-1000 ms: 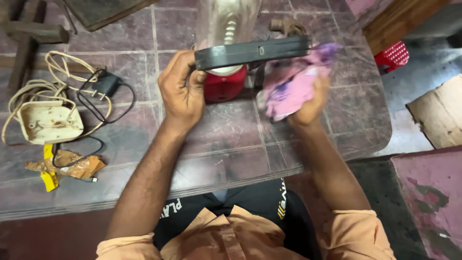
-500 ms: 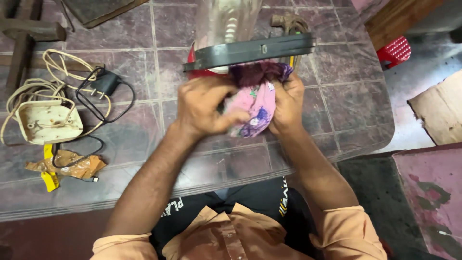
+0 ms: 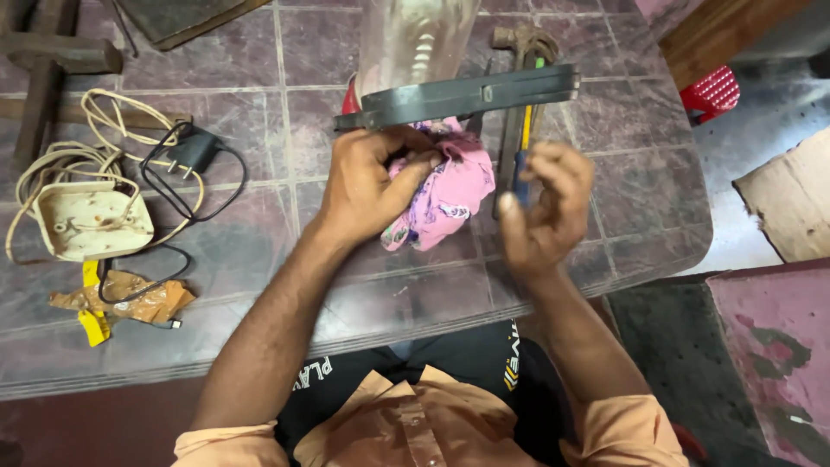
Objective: Cleaning and performing basic maintenance on a large rechargeable LED lantern.
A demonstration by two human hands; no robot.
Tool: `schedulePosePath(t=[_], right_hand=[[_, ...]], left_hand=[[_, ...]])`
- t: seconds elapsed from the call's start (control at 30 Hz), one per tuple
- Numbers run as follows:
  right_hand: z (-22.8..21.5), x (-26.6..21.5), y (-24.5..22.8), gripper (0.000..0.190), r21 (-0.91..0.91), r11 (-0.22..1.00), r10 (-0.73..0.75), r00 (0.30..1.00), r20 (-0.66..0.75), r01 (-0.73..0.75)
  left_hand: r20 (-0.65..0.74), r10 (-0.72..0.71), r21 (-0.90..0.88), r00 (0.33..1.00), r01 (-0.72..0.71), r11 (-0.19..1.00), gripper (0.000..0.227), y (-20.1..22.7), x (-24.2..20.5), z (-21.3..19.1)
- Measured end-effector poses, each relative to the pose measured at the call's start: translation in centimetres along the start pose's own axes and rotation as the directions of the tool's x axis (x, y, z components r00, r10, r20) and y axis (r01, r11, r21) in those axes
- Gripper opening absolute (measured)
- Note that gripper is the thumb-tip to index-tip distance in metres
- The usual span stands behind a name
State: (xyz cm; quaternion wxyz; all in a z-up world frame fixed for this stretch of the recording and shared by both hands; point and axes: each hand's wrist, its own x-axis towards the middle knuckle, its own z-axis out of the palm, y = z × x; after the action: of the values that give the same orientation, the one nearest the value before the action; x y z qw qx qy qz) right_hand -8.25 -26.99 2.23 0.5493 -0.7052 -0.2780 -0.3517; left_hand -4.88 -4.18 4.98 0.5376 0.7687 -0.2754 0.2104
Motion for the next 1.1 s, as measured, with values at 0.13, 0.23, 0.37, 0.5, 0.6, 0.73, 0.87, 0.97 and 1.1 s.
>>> schedulePosePath(t=[0.13,0.23,0.37,0.5,0.6,0.73,0.87,0.97,1.1], right_hand=[[-1.0,2.7,-2.3,0.052,-0.210,0.960,-0.092,0.917,0.387,0.185],[-1.8,2.3,0.2,0.031,-0.173,0.981,-0.003,0.896,0.444,0.089],[-3.3,1.5,3.1,0.012,0.080,0.989,0.093,0.951,0.294,-0.121],[-3.7,0.4,5.3,0.012,0.304,0.864,0.386,0.915,0.115,-0.402],[-3.7,0.0,5.2,0.012,0.253,0.860,0.445,0.894,0.055,-0.444],[-1.8,0.4,3.0,0.016,0.229,0.884,0.404,0.913,0.061,-0.407],[-0.8,1.2,1.8,0.027,0.322,0.866,0.383,0.922,0.065,-0.382],[-2.2,0.7,3.3,0.028,0.226,0.887,0.397,0.915,0.074,-0.404],[-2.6,2.9,1.3,0.043,-0.170,0.980,0.140,0.957,0.253,-0.099]], left_hand=[[0.066,0.031,-0.012,0.997,-0.031,0.999,0.015,-0.6,-0.2,0.0],[0.179,0.027,0.044,0.983,-0.036,0.998,0.017,-0.7,-0.2,0.0],[0.139,-0.052,0.181,0.989,0.026,0.983,0.021,-0.4,-0.5,-0.8],[0.088,-0.244,0.373,0.966,0.196,0.907,0.024,-0.1,0.2,-1.6],[0.103,-0.254,0.293,0.962,0.215,0.932,0.025,-0.4,0.0,-1.9],[0.245,0.060,-0.170,0.968,-0.018,0.985,0.043,1.3,0.5,-1.3],[0.312,-0.046,0.059,0.949,0.029,0.998,0.029,0.8,-0.3,-0.6],[0.141,0.058,0.089,0.988,-0.071,0.994,0.028,-0.4,-0.3,-1.4],[0.173,-0.067,-0.029,0.983,0.073,0.997,0.034,-0.8,-0.4,-1.1]])
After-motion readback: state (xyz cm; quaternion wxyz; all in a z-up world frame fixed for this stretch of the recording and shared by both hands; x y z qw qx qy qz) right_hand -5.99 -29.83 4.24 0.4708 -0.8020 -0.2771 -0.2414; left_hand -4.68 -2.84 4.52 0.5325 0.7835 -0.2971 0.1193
